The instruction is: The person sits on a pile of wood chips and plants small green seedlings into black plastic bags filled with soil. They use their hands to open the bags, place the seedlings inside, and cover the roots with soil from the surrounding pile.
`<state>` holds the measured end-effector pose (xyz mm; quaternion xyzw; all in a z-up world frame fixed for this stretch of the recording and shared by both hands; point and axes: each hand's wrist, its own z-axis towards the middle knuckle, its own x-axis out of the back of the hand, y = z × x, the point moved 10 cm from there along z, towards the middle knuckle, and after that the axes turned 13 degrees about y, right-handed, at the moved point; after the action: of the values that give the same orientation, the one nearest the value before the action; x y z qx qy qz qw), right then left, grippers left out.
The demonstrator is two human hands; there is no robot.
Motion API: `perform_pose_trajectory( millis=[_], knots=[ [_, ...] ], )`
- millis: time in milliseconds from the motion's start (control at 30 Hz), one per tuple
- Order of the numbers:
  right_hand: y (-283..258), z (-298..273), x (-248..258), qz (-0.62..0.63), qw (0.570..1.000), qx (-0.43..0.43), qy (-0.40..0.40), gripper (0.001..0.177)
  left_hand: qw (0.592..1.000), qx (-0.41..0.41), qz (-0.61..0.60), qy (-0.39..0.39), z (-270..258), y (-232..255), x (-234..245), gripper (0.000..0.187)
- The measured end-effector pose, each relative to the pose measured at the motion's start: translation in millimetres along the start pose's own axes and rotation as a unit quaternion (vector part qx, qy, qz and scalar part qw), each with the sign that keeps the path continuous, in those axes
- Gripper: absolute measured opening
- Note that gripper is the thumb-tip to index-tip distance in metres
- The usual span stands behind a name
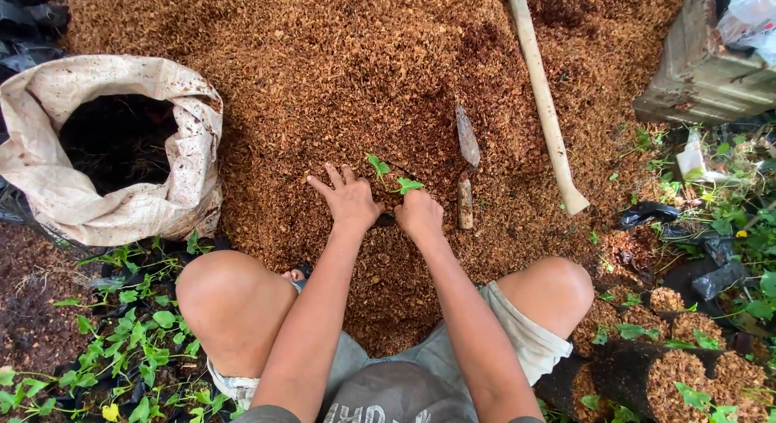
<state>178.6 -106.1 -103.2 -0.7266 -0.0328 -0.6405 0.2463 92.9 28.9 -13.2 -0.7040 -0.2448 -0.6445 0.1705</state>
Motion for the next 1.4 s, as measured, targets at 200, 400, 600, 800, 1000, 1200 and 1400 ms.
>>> perform_pose_trajectory(
  millis=[200,400,600,800,1000,1200,1400],
  knots=[
    [-18.8,-14.1,91.1,0.202,0.978,-0.017,0.05,0.028,0.996,0.029,-0.076,-0.027,-1.3,-3.1,-3.8,0.054],
    [9.3,16.1,78.8,0.223,0.972,-0.012,0.076,0.031,0.962,0.11,-0.249,-0.016,14.9,-24.2,-44.3,0.047],
    [25.9,35.5,21.0,0.135,0.99,-0.012,0.024,0.033,0.934,0.117,-0.326,-0.088,-0.4,-21.4,-66.6,0.078],
    [17.0,7.6,44.0,0.091,0.995,-0.037,0.014,0.029,0.919,0.127,-0.374,-0.007,-5.8,-24.0,-16.5,0.052],
    [26.3,-22.0,39.0,0.095,0.991,-0.077,-0.051,0.036,0.938,0.129,-0.321,-0.026,-0.1,-26.4,-16.9,0.056],
    [23.5,-1.7,65.1,0.121,0.987,-0.102,-0.03,0.039,0.936,0.104,-0.306,-0.14,5.5,-17.0,-90.5,0.079],
    [29.7,19.7,21.9,0.074,0.995,-0.066,-0.002,0.032,0.922,0.108,-0.367,-0.066,-16.5,-10.9,-18.2,0.071]
  ],
)
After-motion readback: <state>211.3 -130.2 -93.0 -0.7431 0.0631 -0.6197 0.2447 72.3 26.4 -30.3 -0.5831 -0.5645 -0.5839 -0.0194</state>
